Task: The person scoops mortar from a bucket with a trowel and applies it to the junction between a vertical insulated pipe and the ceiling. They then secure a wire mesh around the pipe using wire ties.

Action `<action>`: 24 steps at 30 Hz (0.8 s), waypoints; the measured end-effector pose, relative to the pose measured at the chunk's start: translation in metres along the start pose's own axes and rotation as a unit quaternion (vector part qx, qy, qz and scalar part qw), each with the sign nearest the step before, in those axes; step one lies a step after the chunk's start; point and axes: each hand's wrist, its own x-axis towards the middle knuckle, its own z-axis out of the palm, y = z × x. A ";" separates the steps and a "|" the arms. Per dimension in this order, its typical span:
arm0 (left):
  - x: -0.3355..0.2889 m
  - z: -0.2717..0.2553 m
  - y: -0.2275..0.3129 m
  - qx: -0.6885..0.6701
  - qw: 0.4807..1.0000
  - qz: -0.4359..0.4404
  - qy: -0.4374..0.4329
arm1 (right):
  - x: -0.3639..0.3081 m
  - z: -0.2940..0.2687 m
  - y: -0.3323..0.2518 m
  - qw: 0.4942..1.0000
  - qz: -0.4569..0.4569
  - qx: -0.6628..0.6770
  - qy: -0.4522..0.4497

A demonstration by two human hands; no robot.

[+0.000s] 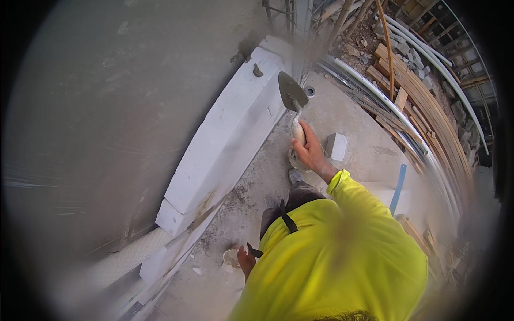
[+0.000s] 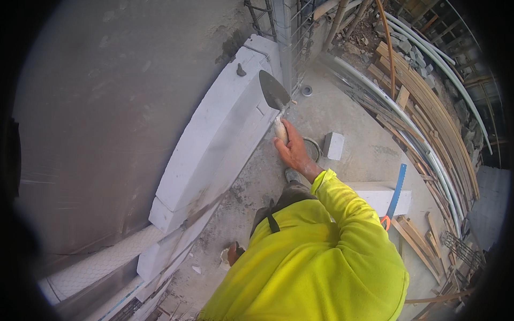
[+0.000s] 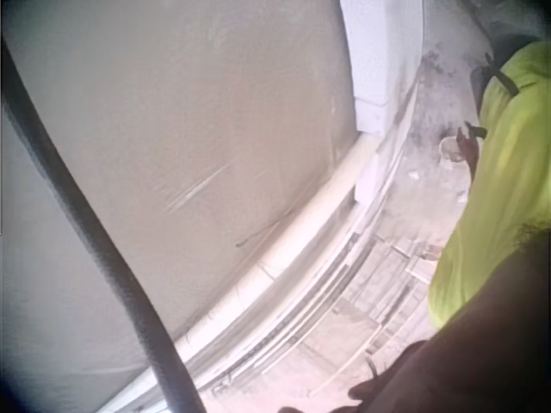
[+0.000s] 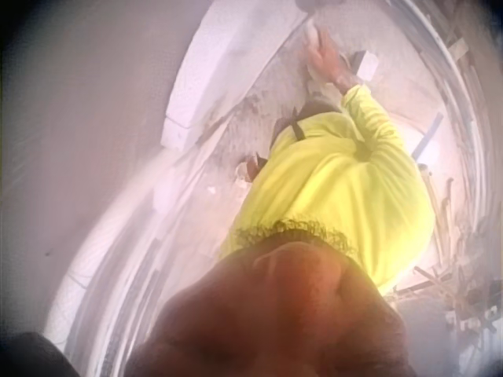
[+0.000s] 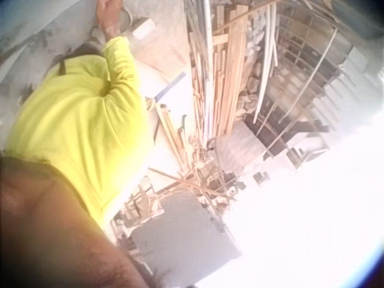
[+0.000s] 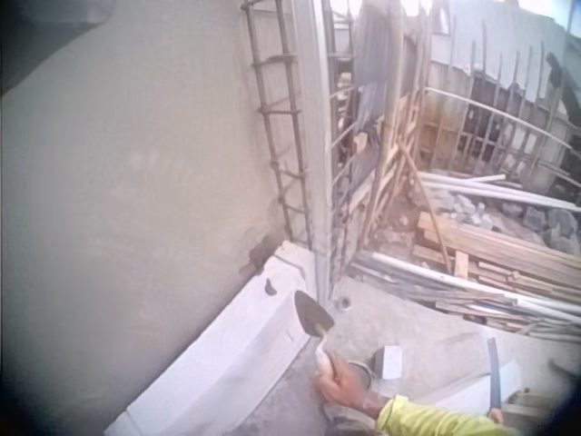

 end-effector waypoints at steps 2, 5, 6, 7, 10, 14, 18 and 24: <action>0.012 -0.006 0.005 0.161 0.984 0.059 -0.040 | -0.046 -0.035 0.045 0.994 0.090 -0.049 -0.034; 0.022 -0.052 0.115 -0.051 0.994 -0.073 -0.067 | -0.113 -0.078 0.100 0.958 0.202 -0.173 -0.108; 0.024 -0.033 0.104 -0.092 0.993 -0.076 0.005 | -0.129 -0.089 0.122 0.940 0.217 -0.222 -0.140; 0.051 -0.026 0.084 -0.021 0.997 -0.043 -0.058 | -0.152 -0.095 0.148 0.932 0.218 -0.251 -0.147; 0.137 0.009 0.101 0.009 0.989 0.010 -0.147 | -0.188 -0.090 0.240 0.891 0.203 -0.361 -0.186; 0.206 0.080 0.146 -0.001 0.983 0.011 -0.185 | -0.137 -0.069 0.336 0.829 0.308 -0.417 -0.210; 0.220 0.139 0.158 0.025 0.975 0.080 -0.207 | -0.094 -0.024 0.459 0.847 0.295 -0.408 -0.171; 0.172 0.139 0.093 0.182 0.951 0.065 -0.242 | -0.154 0.092 0.540 0.891 0.302 -0.317 -0.117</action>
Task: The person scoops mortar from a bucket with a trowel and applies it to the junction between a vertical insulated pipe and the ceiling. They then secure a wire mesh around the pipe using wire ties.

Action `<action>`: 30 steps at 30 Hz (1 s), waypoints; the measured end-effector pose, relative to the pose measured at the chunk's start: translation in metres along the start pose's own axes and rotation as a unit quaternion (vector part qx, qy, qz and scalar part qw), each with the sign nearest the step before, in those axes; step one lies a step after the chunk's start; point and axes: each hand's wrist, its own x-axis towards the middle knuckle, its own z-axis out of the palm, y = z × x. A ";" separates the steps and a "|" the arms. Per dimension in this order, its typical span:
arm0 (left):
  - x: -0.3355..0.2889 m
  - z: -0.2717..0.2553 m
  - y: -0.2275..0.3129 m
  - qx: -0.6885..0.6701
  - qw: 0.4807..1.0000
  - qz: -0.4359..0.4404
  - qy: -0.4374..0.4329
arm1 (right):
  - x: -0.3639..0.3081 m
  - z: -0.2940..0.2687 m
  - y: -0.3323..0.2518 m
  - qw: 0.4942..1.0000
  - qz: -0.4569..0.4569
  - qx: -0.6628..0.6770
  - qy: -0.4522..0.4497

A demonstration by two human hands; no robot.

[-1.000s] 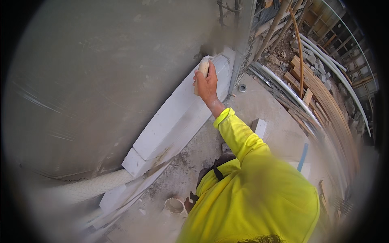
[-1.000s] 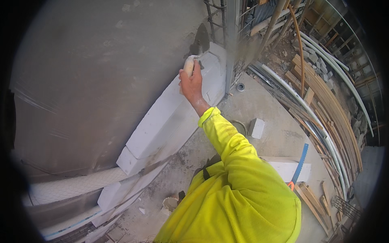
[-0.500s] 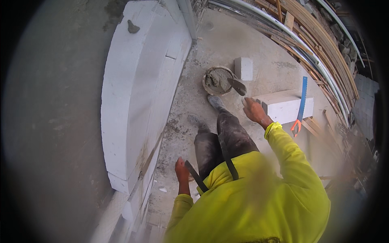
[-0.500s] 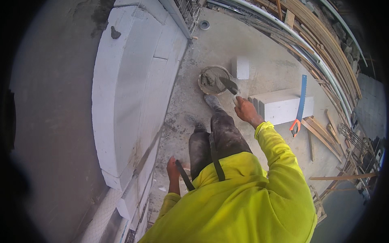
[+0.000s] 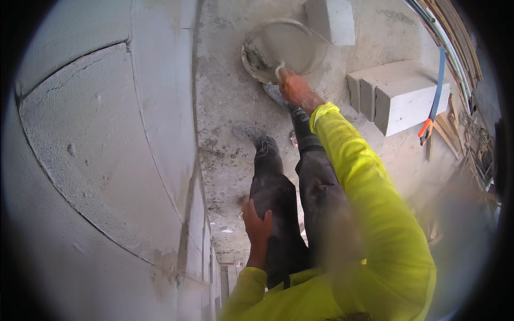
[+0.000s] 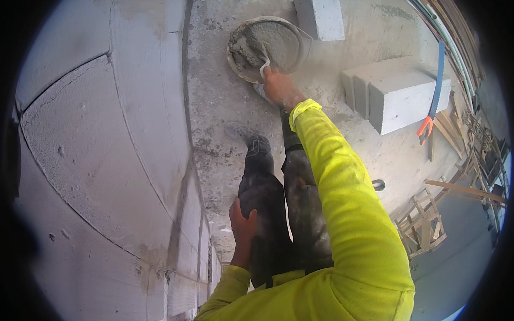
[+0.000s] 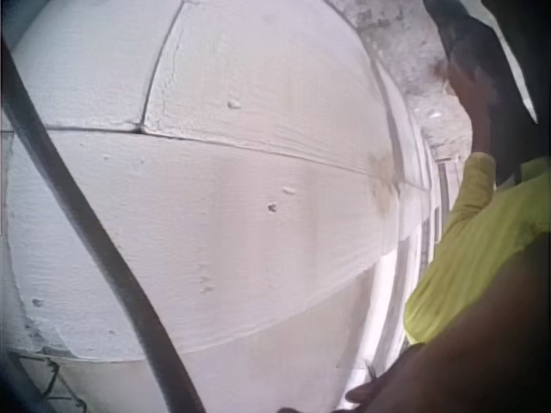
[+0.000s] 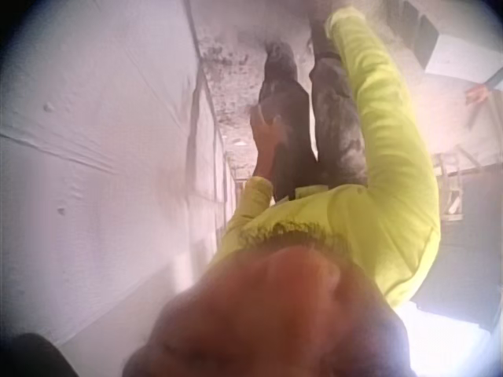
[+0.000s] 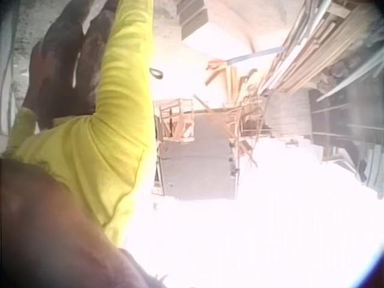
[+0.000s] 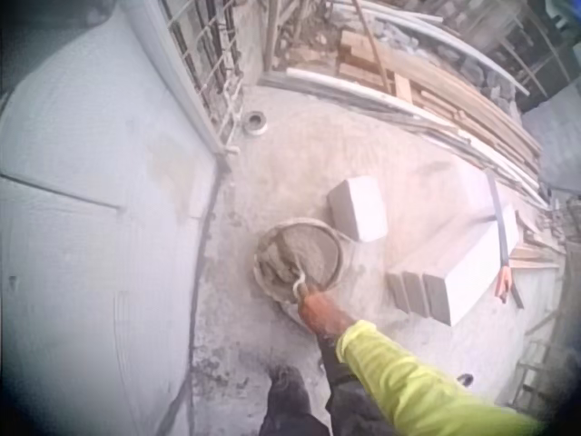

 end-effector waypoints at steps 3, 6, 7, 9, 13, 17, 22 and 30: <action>-0.004 0.004 -0.002 0.006 0.999 -0.037 -0.012 | -0.041 -0.010 -0.024 0.992 0.062 0.091 0.061; 0.019 0.012 0.004 0.032 0.999 -0.017 -0.013 | -0.032 0.038 -0.007 0.964 0.069 0.154 0.207; 0.014 0.008 0.003 0.048 0.999 -0.014 -0.017 | -0.027 0.051 -0.009 0.961 0.082 0.188 0.185; 0.015 0.006 0.000 0.056 0.998 0.007 -0.016 | 0.002 0.079 -0.018 0.950 0.107 0.259 0.140; 0.020 0.008 -0.006 0.078 0.996 0.031 0.005 | 0.030 0.060 -0.043 0.825 0.223 0.519 0.014; 0.030 0.006 0.001 0.070 0.997 0.020 -0.004 | 0.023 0.063 -0.031 0.740 0.195 0.643 0.002; 0.027 -0.004 0.008 0.079 0.996 0.026 -0.013 | -0.007 0.060 -0.025 0.699 0.174 0.694 0.001; 0.028 -0.013 0.015 0.065 0.997 0.037 0.004 | -0.077 -0.035 -0.035 0.748 0.147 0.647 -0.009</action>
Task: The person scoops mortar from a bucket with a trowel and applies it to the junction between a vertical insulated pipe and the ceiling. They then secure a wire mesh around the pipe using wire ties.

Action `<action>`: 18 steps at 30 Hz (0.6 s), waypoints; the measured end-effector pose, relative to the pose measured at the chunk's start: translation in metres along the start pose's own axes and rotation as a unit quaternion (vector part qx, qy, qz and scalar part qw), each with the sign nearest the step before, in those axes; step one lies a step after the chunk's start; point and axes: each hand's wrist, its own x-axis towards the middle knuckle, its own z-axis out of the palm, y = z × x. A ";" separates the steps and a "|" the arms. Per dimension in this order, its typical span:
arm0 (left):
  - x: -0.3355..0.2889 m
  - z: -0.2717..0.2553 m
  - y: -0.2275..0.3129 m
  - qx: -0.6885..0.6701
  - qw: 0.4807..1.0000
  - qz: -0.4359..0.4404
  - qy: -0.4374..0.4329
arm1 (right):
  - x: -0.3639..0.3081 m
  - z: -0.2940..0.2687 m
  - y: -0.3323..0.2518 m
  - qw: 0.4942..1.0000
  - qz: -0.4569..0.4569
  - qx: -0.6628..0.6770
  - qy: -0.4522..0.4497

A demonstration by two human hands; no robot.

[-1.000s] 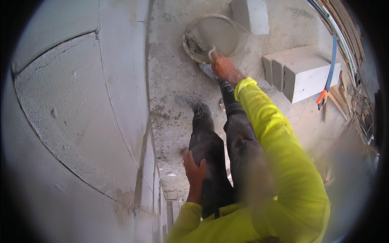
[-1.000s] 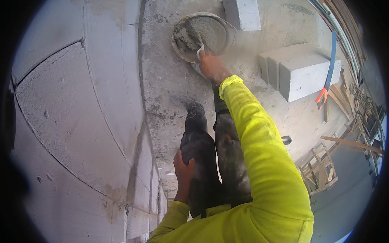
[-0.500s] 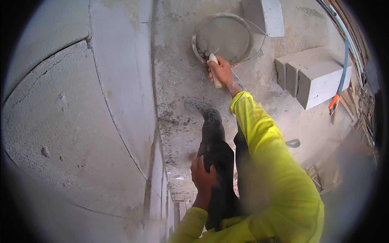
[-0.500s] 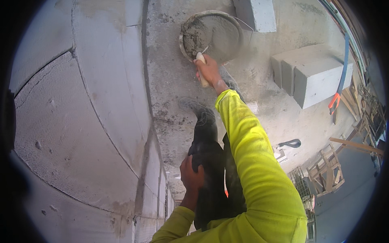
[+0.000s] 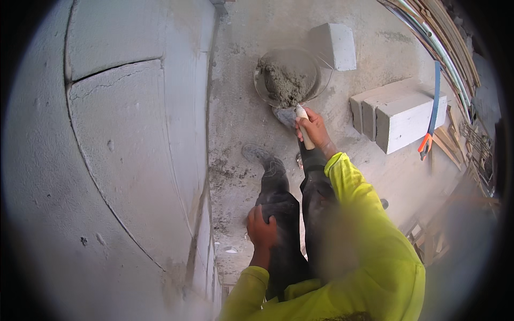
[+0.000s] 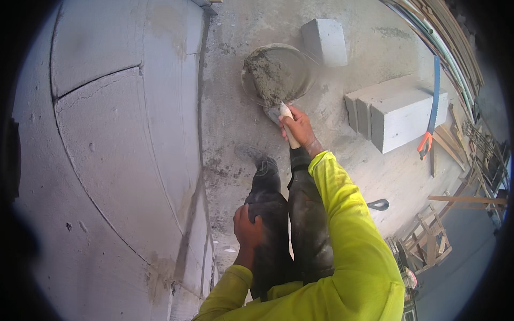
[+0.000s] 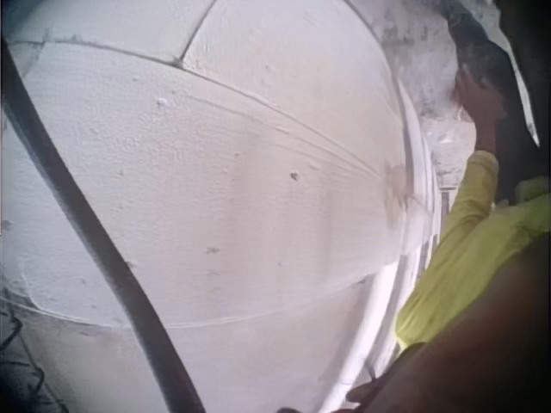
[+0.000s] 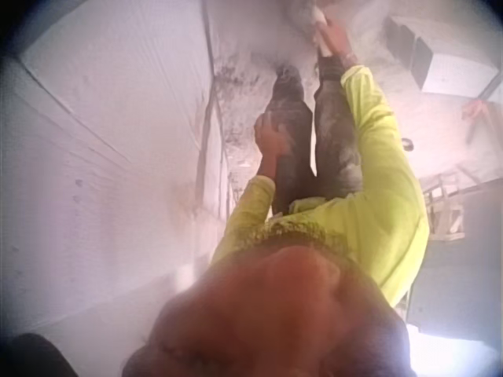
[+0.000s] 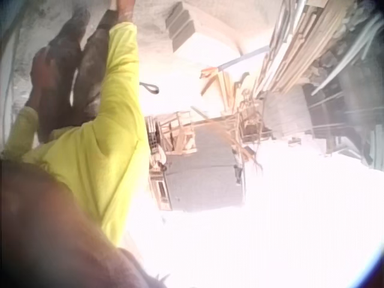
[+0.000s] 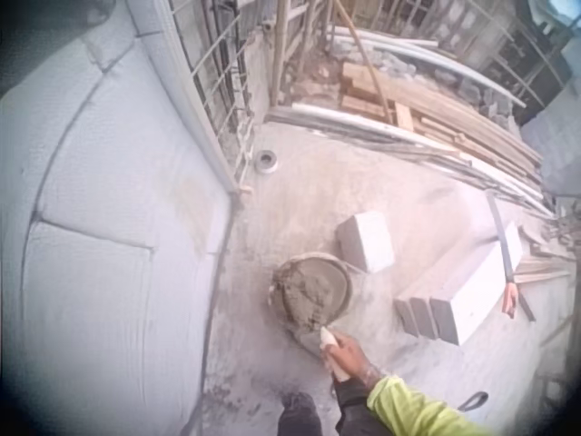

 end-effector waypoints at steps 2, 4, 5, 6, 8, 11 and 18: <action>0.000 -0.004 -0.004 -0.004 1.000 0.015 0.017 | -0.032 -0.003 -0.032 1.000 -0.001 -0.014 -0.026; -0.010 -0.009 -0.008 -0.016 0.999 0.027 0.034 | -0.075 0.003 -0.074 0.999 -0.003 -0.024 -0.038; -0.017 -0.011 -0.012 -0.031 0.998 0.036 0.047 | -0.098 0.008 -0.094 0.999 -0.004 -0.028 -0.046; -0.023 -0.012 -0.016 -0.049 0.996 0.045 0.060 | -0.121 0.016 -0.120 0.998 -0.013 -0.039 -0.051; -0.045 -0.020 -0.019 -0.073 0.994 0.043 0.071 | -0.170 0.035 -0.167 0.995 -0.030 -0.059 -0.071; -0.068 -0.049 -0.016 -0.102 0.991 0.035 0.075 | -0.244 0.075 -0.241 0.994 -0.047 -0.059 -0.085; -0.127 -0.090 -0.034 -0.146 0.967 0.060 0.203 | -0.369 0.246 -0.396 0.959 -0.239 -0.004 -0.154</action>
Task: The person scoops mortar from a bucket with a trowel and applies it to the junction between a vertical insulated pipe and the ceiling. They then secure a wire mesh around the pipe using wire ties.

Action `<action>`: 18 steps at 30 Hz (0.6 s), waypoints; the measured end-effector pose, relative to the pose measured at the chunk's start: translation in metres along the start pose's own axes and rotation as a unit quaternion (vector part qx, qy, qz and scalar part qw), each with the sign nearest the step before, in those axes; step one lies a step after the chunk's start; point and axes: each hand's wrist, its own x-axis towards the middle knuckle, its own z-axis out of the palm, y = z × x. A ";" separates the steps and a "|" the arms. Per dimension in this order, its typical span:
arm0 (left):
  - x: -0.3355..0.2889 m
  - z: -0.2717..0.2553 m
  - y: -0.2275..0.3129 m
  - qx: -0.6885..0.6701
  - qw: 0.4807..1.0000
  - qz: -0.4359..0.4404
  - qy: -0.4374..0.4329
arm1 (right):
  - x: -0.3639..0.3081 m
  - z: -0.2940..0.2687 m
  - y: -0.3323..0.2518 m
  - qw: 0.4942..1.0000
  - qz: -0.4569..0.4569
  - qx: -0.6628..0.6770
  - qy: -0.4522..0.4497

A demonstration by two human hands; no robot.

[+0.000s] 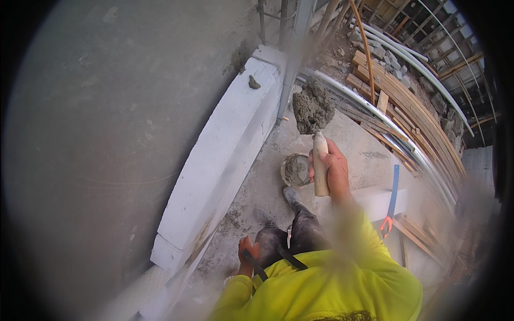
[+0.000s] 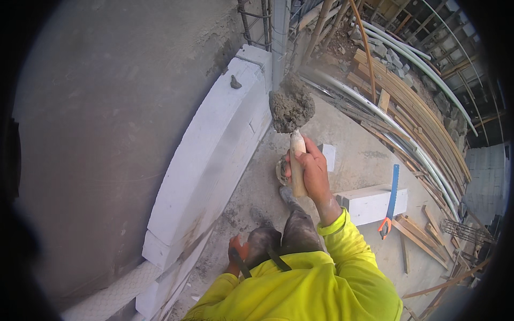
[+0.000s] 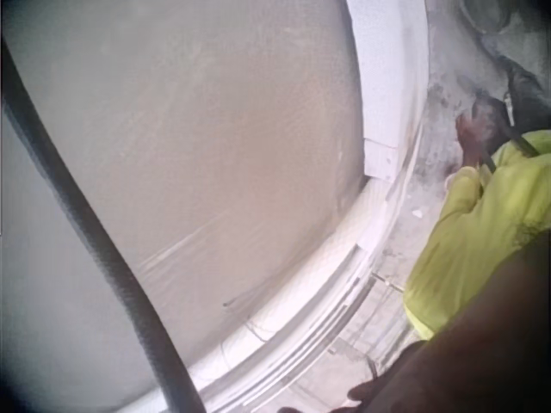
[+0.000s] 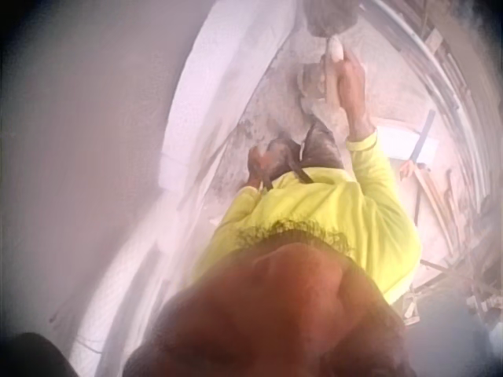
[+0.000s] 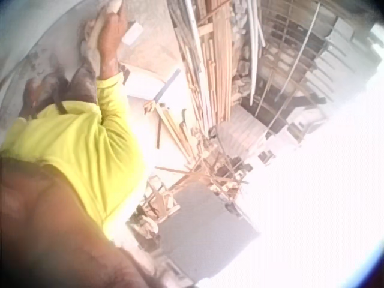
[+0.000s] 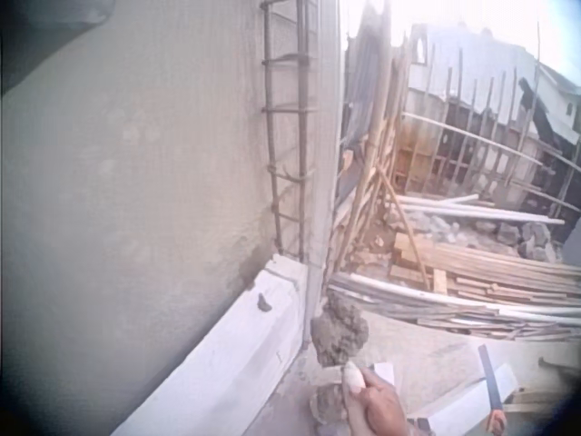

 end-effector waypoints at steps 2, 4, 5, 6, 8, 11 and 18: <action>-0.003 -0.008 -0.001 -0.010 1.000 -0.013 0.011 | 0.033 0.055 -0.016 0.997 -0.076 -0.008 0.000; -0.018 -0.009 -0.005 -0.015 0.998 -0.063 0.025 | 0.080 0.122 -0.007 0.992 -0.125 -0.005 -0.013; -0.016 -0.014 -0.006 -0.022 0.998 -0.054 0.031 | 0.106 0.142 -0.002 0.988 -0.151 0.011 0.001; -0.019 -0.015 -0.009 -0.031 0.997 -0.053 0.043 | 0.133 0.162 0.001 0.989 -0.144 -0.022 0.015; -0.029 -0.022 -0.012 -0.044 0.997 -0.037 0.052 | 0.178 0.176 0.019 0.987 -0.137 -0.059 0.064; -0.039 -0.030 -0.018 -0.041 0.997 -0.016 0.057 | 0.217 0.184 0.051 0.977 -0.149 -0.083 0.125; -0.067 -0.013 -0.049 -0.021 0.991 -0.135 0.011 | 0.214 0.181 0.070 0.928 -0.279 -0.218 0.119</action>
